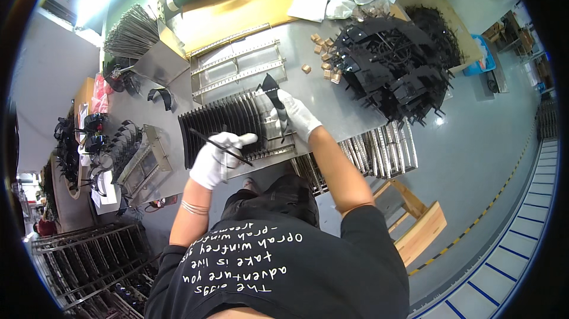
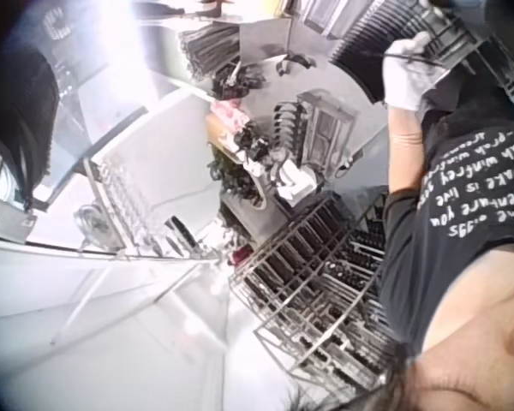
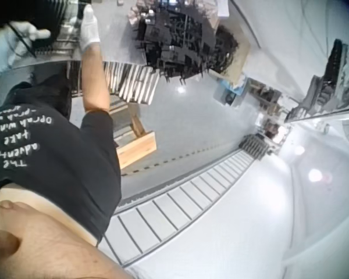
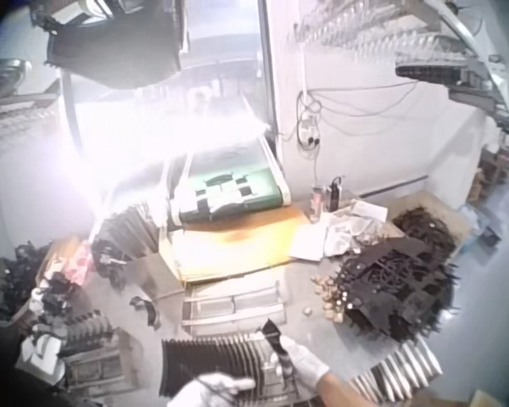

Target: The person assembles sunglasses by attaching black plastic frames to metal arms and placing them into a metal rack. The person repeatedly picks up frames and arms, aligns them, and secures them together before arranging the completed units in the rack.

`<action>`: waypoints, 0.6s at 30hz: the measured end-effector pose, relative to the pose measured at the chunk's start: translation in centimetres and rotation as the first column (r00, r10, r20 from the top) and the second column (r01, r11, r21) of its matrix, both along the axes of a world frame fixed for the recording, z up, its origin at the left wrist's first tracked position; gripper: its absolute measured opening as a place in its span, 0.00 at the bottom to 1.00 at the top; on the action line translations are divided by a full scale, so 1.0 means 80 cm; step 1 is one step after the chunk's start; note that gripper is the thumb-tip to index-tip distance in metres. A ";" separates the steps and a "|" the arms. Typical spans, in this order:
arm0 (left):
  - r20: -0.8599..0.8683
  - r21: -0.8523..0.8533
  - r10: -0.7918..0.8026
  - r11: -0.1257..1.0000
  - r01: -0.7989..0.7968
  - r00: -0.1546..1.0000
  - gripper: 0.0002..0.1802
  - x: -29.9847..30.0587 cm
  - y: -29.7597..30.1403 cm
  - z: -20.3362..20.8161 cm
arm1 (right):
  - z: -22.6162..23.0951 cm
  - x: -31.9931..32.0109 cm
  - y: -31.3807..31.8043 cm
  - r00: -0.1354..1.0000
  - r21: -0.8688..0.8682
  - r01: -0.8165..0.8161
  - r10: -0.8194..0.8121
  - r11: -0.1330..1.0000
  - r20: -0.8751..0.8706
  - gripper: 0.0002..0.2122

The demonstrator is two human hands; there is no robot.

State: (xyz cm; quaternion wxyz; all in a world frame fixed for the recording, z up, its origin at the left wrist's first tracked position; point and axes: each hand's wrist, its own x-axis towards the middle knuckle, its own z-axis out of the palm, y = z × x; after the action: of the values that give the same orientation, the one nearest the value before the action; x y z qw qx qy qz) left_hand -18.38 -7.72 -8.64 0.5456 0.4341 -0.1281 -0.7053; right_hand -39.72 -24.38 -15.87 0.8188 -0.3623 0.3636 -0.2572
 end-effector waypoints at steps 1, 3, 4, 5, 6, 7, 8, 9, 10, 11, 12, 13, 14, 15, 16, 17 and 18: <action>0.039 -0.151 0.039 0.988 -0.033 0.998 0.11 0.034 0.009 -0.007 | 0.034 0.006 0.003 0.989 0.046 -0.072 0.077 0.996 -0.124 0.19; 0.192 -0.274 0.415 0.893 -0.358 0.889 0.08 0.106 0.012 0.049 | 0.047 0.009 0.002 0.988 -0.003 -0.077 0.076 0.997 -0.138 0.18; -0.172 -0.188 0.556 0.792 -0.581 0.813 0.08 0.156 0.015 0.078 | 0.050 0.017 0.005 0.987 -0.026 -0.050 0.045 0.998 -0.153 0.19; -0.286 -0.371 0.526 0.710 -0.598 0.801 0.12 0.206 0.019 0.089 | 0.053 0.030 0.008 0.987 -0.049 -0.035 0.026 0.998 -0.161 0.20; -0.231 -0.541 0.502 0.645 -0.539 0.834 0.07 0.216 -0.007 0.113 | 0.053 0.039 0.007 0.983 -0.077 -0.019 0.005 0.997 -0.182 0.22; 0.083 -0.666 0.511 0.667 -0.334 0.856 0.14 0.173 -0.058 0.150 | 0.016 0.044 -0.005 0.933 -0.409 -0.230 0.079 0.883 -0.352 0.22; 0.531 -0.661 0.522 0.748 -0.060 0.667 0.23 0.112 -0.106 0.185 | -0.022 0.047 -0.018 0.855 -0.657 -0.398 -0.002 0.640 -0.519 0.22; 0.794 -0.562 0.441 0.794 0.231 0.418 0.34 0.063 -0.135 0.202 | -0.024 0.054 -0.005 0.815 -0.751 -0.493 -0.069 0.439 -0.576 0.23; 0.855 -0.491 0.480 0.627 0.605 0.197 0.34 0.037 -0.164 0.197 | -0.017 0.061 0.013 0.816 -0.648 -0.379 -0.090 0.661 -0.570 0.26; 0.877 -0.454 0.418 0.562 0.692 0.236 0.30 0.035 -0.150 0.193 | 0.009 0.054 0.023 0.830 -0.457 -0.352 0.046 0.817 -0.556 0.28; 0.894 -0.420 0.361 0.470 0.776 0.265 0.29 0.034 -0.138 0.199 | 0.035 0.044 0.033 0.835 -0.234 -0.303 0.139 0.924 -0.532 0.30; 0.896 -0.436 0.151 0.477 0.763 0.418 0.27 0.041 -0.129 0.192 | 0.032 0.031 0.032 0.846 -0.230 -0.288 0.135 0.930 -0.516 0.31; 0.840 -0.439 -0.048 0.525 0.729 0.540 0.27 0.053 -0.113 0.189 | 0.031 0.024 0.032 0.855 -0.225 -0.292 0.149 0.930 -0.496 0.32; 0.573 -0.390 -0.346 0.682 0.618 0.743 0.27 0.074 -0.097 0.168 | 0.029 0.019 0.028 0.838 -0.281 -0.357 0.172 0.891 -0.518 0.33; 0.687 -0.335 -0.230 0.741 0.581 0.689 0.26 0.072 -0.076 0.152 | 0.027 0.017 0.026 0.820 -0.332 -0.409 0.183 0.850 -0.542 0.34; 0.642 -0.314 -0.315 0.724 0.614 0.699 0.26 0.061 -0.063 0.133 | 0.033 0.019 0.028 0.710 -0.394 -0.497 0.101 0.773 -0.697 0.34; 0.559 -0.272 -0.423 0.720 0.639 0.714 0.24 0.040 -0.049 0.126 | 0.051 0.029 0.031 0.581 -0.426 -0.604 0.006 0.673 -0.814 0.35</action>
State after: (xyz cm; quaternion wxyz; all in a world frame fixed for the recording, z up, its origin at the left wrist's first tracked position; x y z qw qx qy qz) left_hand -15.17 -11.65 1.47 0.3499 0.3926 -0.5337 -0.6622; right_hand -37.39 -21.87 -11.78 0.4331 -0.7636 0.4776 -0.0349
